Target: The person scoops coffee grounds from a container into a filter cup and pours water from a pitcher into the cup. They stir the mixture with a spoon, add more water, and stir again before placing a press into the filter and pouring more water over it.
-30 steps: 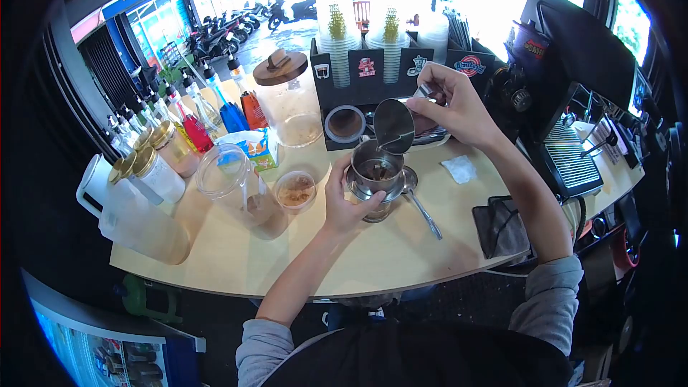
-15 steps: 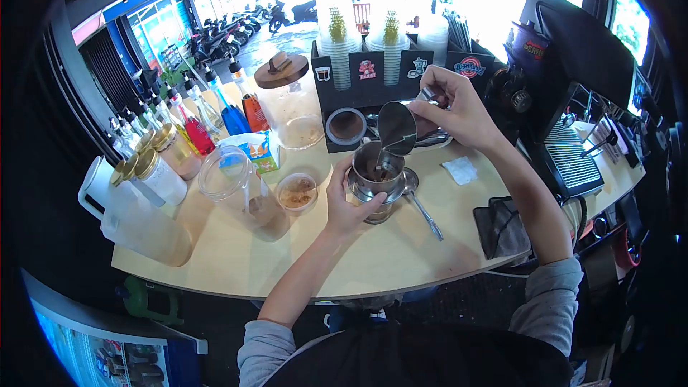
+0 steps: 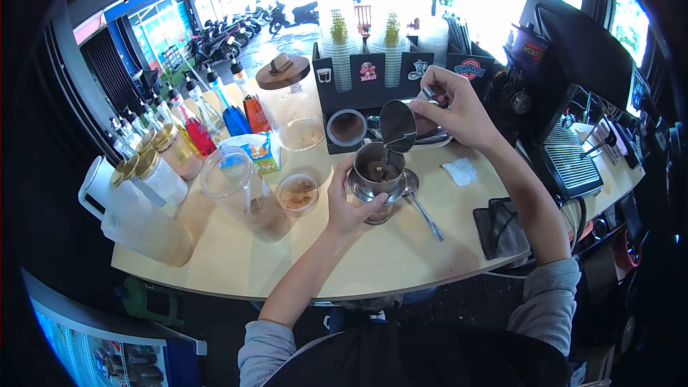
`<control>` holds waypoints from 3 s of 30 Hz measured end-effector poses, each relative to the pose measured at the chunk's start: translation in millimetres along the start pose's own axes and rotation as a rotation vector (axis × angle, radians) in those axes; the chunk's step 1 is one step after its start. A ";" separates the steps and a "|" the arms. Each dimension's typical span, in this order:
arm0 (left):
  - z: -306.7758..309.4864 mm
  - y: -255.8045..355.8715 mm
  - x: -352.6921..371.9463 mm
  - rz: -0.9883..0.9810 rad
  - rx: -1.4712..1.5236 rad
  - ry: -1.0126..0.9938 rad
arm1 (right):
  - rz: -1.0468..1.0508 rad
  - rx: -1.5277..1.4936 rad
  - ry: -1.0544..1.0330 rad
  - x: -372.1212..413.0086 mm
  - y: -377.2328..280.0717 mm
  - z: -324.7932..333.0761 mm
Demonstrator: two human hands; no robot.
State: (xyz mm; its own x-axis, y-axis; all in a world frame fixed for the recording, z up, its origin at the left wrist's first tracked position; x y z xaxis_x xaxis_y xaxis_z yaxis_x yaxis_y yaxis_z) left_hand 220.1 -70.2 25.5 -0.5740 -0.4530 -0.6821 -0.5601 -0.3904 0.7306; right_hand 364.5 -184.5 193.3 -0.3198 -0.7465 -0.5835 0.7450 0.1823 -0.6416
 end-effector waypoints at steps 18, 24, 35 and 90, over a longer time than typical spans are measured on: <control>0.1 -3.7 1.0 0.018 0.014 0.003 | 0.058 0.102 -0.016 -8.1 -9.5 -5.7; 0.5 -4.8 0.5 0.018 0.020 -0.006 | 0.080 0.042 0.017 -6.4 -16.9 -4.8; 0.5 -1.9 0.6 0.019 0.011 0.015 | 0.044 0.042 0.005 3.6 -19.5 4.6; 0.6 0.4 1.0 0.019 0.006 0.032 | 0.020 -0.167 0.116 27.0 6.2 18.8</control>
State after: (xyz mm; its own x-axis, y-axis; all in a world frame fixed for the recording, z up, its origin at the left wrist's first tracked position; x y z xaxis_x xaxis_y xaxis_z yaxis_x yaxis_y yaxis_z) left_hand 218.9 -70.3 25.1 -0.5649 -0.4859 -0.6669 -0.5530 -0.3769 0.7431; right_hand 371.4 -215.6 182.9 -0.3784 -0.6651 -0.6438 0.6475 0.3068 -0.6975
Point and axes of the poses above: each hand's wrist, its own x-axis away from the middle knuckle, its own z-axis out of the back of the hand, y = z × x, the point moved 7 cm from there along -x, towards the middle knuckle, and after that the axes turned 3 degrees about x, right-handed, at the moved point
